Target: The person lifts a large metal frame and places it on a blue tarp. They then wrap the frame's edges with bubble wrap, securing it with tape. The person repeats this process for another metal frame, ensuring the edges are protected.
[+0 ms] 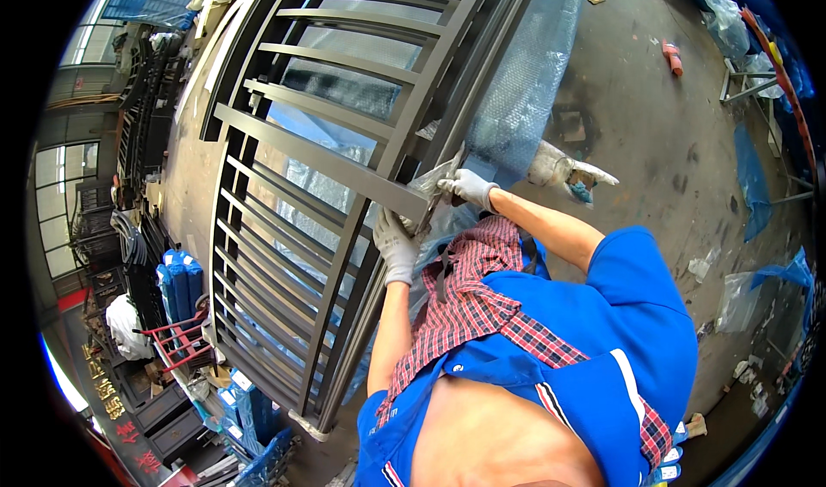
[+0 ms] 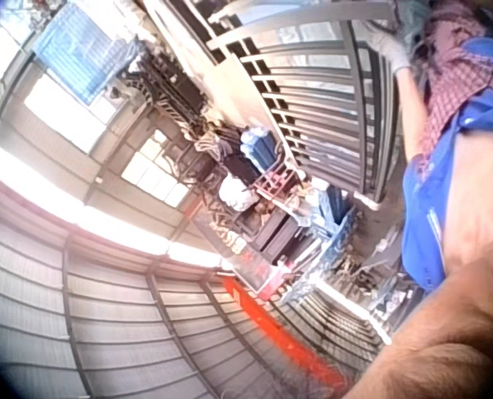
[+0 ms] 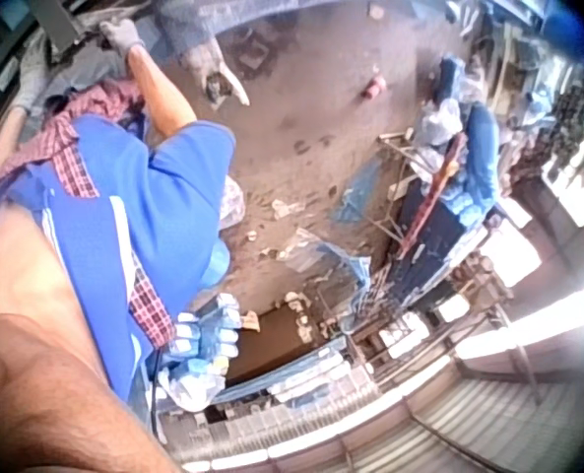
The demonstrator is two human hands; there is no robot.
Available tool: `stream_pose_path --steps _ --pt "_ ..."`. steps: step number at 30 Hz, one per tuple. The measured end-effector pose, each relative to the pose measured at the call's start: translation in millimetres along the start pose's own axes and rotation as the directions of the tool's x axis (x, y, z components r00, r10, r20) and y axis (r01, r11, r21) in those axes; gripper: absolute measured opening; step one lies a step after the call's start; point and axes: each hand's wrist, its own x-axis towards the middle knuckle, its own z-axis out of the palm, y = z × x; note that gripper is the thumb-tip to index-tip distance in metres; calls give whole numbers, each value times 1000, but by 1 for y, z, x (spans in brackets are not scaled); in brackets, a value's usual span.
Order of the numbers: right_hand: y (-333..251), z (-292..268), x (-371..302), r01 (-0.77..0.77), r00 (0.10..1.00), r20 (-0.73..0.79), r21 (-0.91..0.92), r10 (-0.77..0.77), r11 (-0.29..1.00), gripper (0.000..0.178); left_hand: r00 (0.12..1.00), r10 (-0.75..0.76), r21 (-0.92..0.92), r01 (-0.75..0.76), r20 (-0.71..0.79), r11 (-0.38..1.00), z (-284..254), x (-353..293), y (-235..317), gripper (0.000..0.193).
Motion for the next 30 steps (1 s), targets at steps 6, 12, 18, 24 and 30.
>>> stream_pose_path --steps 6,12,18,24,30 --pt "-15 -42 5 -130 974 162 -188 161 974 37 923 -112 -151 178 368 972 8 15 -14 87" --pt "-74 -14 -52 148 938 -183 -560 -296 815 35 946 -112 -157 166 305 974 15 13 -17 84" --pt "-77 58 -73 573 597 148 -766 -788 290 35 957 -92 -169 142 276 975 14 15 -16 66" --pt "-53 88 -30 668 440 217 -727 -872 157 15 960 -73 -167 121 270 979 3 12 -13 57" --pt "-53 92 -23 697 396 219 -704 -892 137 10 995 -8 -174 -10 -101 985 0 -12 -11 62"
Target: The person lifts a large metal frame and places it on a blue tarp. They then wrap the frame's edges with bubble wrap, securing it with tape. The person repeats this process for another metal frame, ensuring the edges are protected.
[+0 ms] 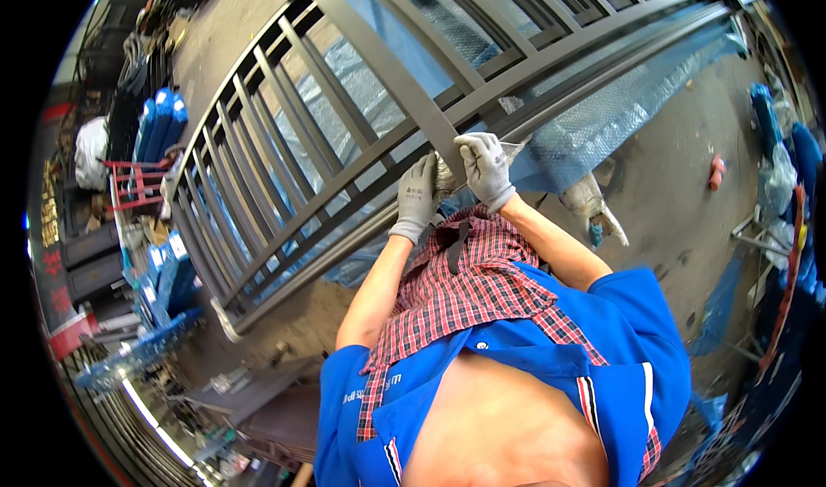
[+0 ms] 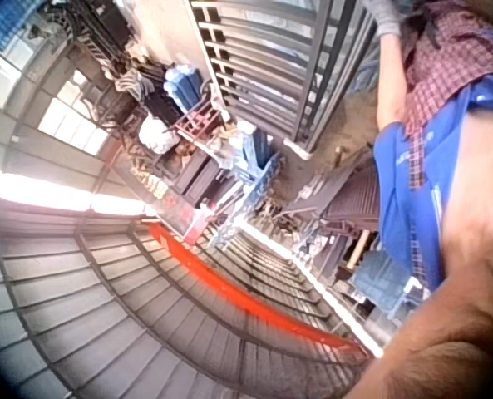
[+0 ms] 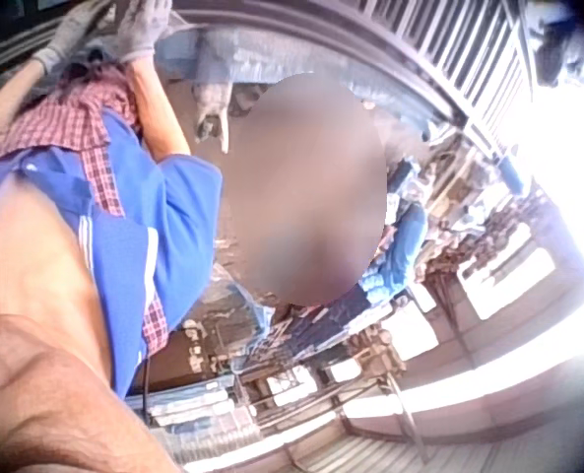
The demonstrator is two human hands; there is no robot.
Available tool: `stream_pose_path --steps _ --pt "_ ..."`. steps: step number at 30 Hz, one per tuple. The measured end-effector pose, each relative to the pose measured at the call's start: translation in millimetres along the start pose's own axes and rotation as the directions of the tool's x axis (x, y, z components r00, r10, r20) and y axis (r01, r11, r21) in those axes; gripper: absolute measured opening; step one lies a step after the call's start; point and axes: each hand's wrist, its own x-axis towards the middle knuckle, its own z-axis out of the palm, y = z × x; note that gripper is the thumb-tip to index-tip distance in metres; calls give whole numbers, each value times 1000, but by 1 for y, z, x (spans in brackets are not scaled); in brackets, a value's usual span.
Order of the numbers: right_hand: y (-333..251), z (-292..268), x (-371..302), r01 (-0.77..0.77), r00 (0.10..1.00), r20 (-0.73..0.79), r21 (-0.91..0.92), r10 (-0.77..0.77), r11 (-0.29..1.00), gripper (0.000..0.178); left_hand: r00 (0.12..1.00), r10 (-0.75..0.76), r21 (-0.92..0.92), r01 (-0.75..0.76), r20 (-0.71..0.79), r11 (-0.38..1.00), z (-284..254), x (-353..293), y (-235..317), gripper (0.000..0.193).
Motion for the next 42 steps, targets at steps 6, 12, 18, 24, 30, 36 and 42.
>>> stream_pose_path --steps 6,12,18,24,30,36,42 --pt "-2 -11 5 -420 873 208 -140 441 897 35 963 126 40 -120 -238 992 0 -20 -3 18" --pt "5 -17 28 -449 686 482 -310 545 838 48 962 187 116 -166 -198 979 -7 -23 0 5" --pt "-1 -9 34 -198 779 483 -418 401 887 55 990 134 150 -125 -53 981 -5 -30 8 7" --pt "-12 18 57 -321 562 568 -520 601 791 83 991 130 201 -122 -28 972 -3 -23 9 7" --pt "3 25 55 -310 572 609 -460 550 832 77 985 150 199 -131 -85 971 -14 -32 18 8" --pt "-4 18 54 -421 554 618 -370 558 828 71 993 99 254 -80 -63 964 -3 -49 16 20" --pt "22 22 42 -367 631 593 -339 500 866 74 996 28 177 -12 -87 984 -5 -51 19 25"
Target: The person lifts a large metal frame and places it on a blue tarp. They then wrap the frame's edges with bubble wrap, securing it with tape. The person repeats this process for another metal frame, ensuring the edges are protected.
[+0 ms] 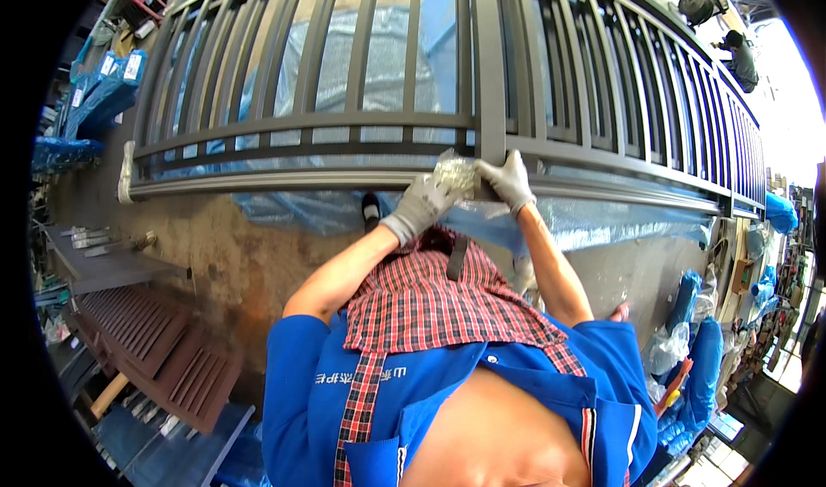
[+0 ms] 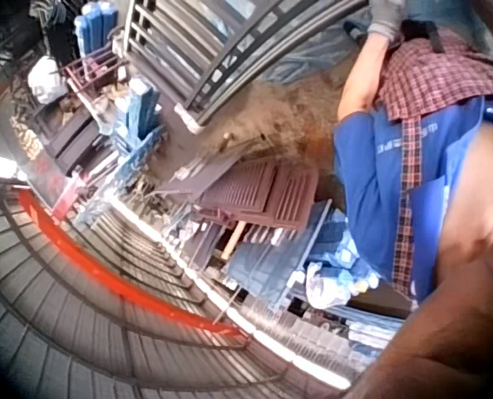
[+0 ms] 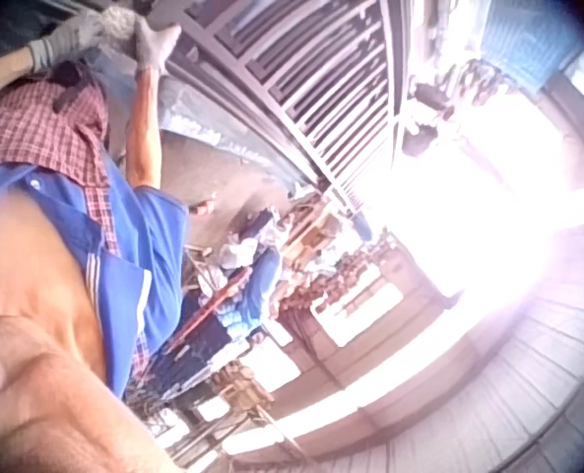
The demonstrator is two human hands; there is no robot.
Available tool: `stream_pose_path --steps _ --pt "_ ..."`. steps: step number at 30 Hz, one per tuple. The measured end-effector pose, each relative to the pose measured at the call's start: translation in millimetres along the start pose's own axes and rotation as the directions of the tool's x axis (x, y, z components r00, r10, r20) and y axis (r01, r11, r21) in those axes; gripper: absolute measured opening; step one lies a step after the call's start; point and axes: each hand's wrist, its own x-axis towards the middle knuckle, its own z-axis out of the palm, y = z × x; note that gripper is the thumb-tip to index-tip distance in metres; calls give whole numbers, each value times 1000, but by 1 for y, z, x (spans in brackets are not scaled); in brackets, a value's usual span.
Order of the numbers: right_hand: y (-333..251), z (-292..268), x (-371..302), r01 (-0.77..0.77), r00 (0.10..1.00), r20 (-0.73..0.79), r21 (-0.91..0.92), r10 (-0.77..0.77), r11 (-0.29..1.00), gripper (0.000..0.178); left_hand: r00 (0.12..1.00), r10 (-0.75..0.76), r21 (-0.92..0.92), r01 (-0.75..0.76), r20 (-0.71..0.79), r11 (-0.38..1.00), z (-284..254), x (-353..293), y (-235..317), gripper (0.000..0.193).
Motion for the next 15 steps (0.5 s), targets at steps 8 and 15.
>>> stream_pose_path --steps 8,15 --pt "-16 -9 -7 96 995 48 -335 -85 937 77 995 -95 -32 96 42 995 -9 29 0 98" --pt "-7 12 -14 42 994 -75 -427 -82 903 72 972 -170 -46 179 165 983 5 32 7 106"
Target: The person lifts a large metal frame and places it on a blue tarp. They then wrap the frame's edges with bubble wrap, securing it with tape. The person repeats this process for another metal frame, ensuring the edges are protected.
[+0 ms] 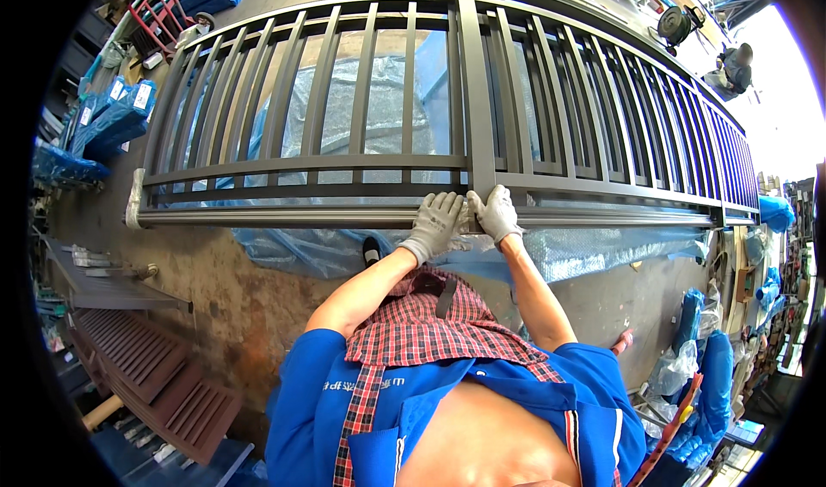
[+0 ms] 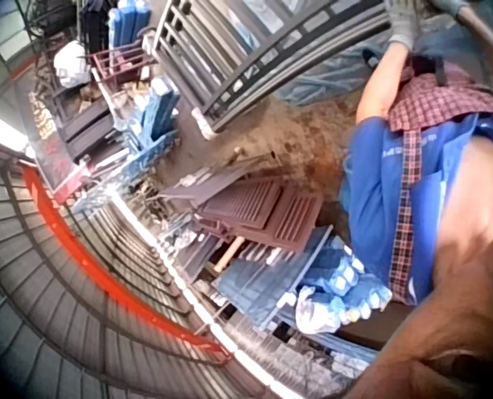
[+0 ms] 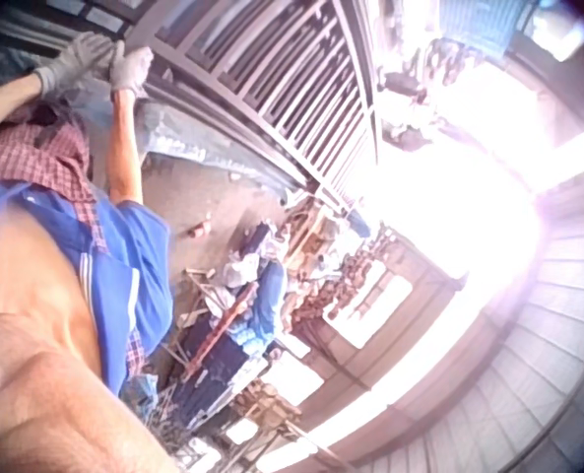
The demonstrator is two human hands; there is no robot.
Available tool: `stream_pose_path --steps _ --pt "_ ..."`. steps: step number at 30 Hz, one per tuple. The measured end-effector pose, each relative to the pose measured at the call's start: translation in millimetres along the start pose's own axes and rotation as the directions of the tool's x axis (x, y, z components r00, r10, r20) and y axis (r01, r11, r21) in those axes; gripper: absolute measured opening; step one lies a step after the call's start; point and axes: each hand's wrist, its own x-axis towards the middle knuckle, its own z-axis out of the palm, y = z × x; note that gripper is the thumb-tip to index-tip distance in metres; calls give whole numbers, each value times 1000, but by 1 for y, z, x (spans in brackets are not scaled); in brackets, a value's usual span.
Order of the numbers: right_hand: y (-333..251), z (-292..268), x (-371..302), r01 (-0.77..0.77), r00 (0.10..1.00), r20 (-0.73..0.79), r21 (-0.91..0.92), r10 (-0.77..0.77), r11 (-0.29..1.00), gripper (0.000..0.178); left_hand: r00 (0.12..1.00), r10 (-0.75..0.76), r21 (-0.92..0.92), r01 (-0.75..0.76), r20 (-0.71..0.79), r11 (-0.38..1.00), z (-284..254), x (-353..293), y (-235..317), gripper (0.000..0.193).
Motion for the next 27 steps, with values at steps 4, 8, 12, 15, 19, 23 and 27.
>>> stream_pose_path --steps 4,8,12,15,19,23,27 --pt "-1 1 1 25 999 -31 54 -23 998 72 999 -45 65 45 10 997 10 4 -2 101" --pt "4 -10 -3 31 999 12 101 -32 994 65 999 19 56 -18 -31 998 2 -3 -11 96" --pt "15 -29 -35 121 971 -218 85 -100 989 57 982 -103 -37 98 -159 994 -11 -54 -37 95" --pt "35 -39 -50 145 925 -365 81 -106 986 52 909 -248 -122 219 -335 968 -6 -126 -83 91" --pt "0 -64 -73 151 854 -518 186 -34 971 48 726 -513 -213 470 -459 856 -1 -255 -146 79" --pt "-80 -67 -84 229 765 -642 193 -54 954 48 408 -887 -526 718 -214 457 36 -390 -199 76" --pt "-178 -19 -94 378 806 -561 241 -189 894 40 145 -943 -716 687 301 -122 121 -536 -239 62"
